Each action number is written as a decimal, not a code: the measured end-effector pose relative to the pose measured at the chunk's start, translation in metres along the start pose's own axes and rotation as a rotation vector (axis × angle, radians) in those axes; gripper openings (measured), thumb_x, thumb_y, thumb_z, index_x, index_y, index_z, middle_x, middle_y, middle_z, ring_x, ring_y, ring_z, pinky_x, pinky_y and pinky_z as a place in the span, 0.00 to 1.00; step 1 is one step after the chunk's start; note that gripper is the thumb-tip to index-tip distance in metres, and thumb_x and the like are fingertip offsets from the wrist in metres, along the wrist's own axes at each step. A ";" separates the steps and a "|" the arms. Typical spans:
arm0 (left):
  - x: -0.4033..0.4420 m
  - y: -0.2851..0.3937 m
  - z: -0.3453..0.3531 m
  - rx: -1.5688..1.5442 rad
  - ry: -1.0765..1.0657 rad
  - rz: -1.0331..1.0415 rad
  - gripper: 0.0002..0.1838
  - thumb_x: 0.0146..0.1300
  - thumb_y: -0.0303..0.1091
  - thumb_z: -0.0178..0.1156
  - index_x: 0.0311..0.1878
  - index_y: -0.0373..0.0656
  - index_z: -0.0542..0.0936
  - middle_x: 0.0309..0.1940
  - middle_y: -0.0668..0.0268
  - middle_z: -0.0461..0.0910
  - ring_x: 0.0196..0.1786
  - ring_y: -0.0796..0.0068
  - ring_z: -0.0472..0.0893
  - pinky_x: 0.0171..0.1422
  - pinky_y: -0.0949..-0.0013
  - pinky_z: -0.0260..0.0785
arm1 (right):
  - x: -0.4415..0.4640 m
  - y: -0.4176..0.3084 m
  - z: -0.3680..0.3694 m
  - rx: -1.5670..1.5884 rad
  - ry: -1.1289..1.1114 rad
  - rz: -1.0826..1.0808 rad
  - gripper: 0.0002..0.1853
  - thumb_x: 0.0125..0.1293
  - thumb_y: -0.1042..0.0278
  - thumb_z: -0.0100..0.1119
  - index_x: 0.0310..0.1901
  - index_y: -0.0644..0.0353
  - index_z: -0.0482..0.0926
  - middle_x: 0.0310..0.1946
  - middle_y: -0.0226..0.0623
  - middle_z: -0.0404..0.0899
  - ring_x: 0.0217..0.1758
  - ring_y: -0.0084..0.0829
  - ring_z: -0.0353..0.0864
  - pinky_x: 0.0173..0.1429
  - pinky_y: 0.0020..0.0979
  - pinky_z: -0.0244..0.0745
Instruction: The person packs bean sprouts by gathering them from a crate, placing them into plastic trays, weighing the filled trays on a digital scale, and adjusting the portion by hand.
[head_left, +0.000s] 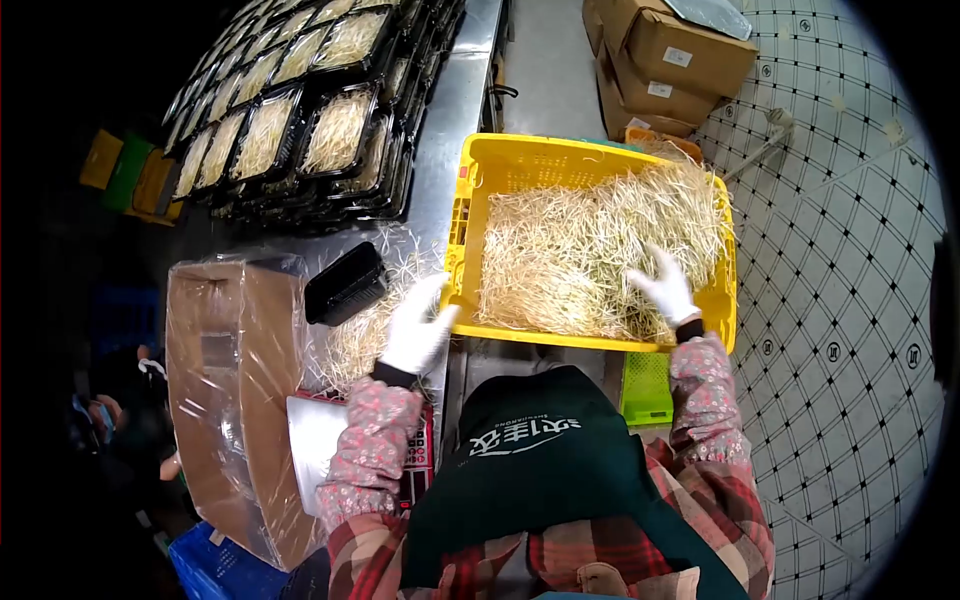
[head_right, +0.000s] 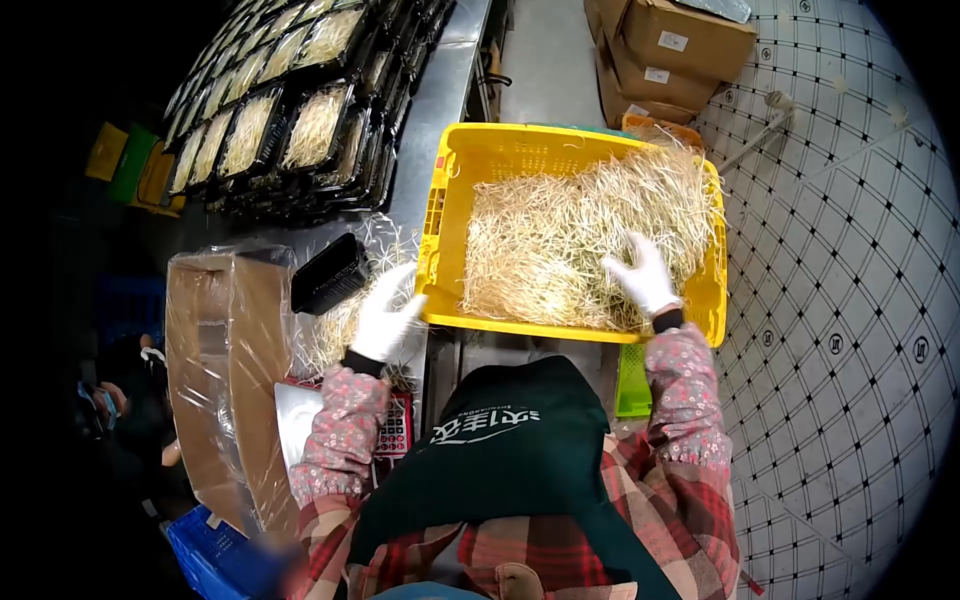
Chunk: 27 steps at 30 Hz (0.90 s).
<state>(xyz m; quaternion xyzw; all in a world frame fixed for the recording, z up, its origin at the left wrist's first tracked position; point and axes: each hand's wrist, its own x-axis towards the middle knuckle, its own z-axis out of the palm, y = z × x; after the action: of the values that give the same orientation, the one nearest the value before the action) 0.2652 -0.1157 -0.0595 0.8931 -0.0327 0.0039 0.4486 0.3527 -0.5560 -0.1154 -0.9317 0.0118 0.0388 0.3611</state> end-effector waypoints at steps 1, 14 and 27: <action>0.015 0.009 0.023 0.033 -0.149 0.000 0.34 0.58 0.35 0.69 0.68 0.41 0.71 0.65 0.53 0.74 0.67 0.54 0.73 0.73 0.60 0.64 | 0.004 -0.001 0.026 -0.105 -0.136 -0.082 0.49 0.53 0.41 0.74 0.71 0.62 0.65 0.70 0.58 0.64 0.74 0.50 0.62 0.73 0.47 0.64; 0.123 -0.066 0.159 0.228 -0.678 -0.205 0.73 0.29 0.38 0.85 0.78 0.36 0.47 0.74 0.41 0.57 0.76 0.49 0.61 0.78 0.64 0.56 | 0.110 -0.013 0.117 -0.512 -0.722 -0.353 0.53 0.48 0.52 0.76 0.74 0.55 0.58 0.55 0.46 0.78 0.59 0.48 0.78 0.60 0.45 0.76; 0.118 -0.040 0.196 0.592 -0.833 -0.192 0.77 0.35 0.35 0.80 0.80 0.45 0.30 0.78 0.41 0.43 0.69 0.36 0.68 0.68 0.52 0.70 | 0.049 -0.035 0.127 -0.716 -0.611 -0.372 0.50 0.60 0.66 0.64 0.79 0.49 0.43 0.77 0.56 0.49 0.71 0.58 0.64 0.58 0.55 0.74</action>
<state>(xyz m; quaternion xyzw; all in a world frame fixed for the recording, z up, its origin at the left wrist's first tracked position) 0.3812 -0.2554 -0.2044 0.9065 -0.1240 -0.3840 0.1240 0.3956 -0.4443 -0.1889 -0.9294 -0.2746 0.2463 0.0065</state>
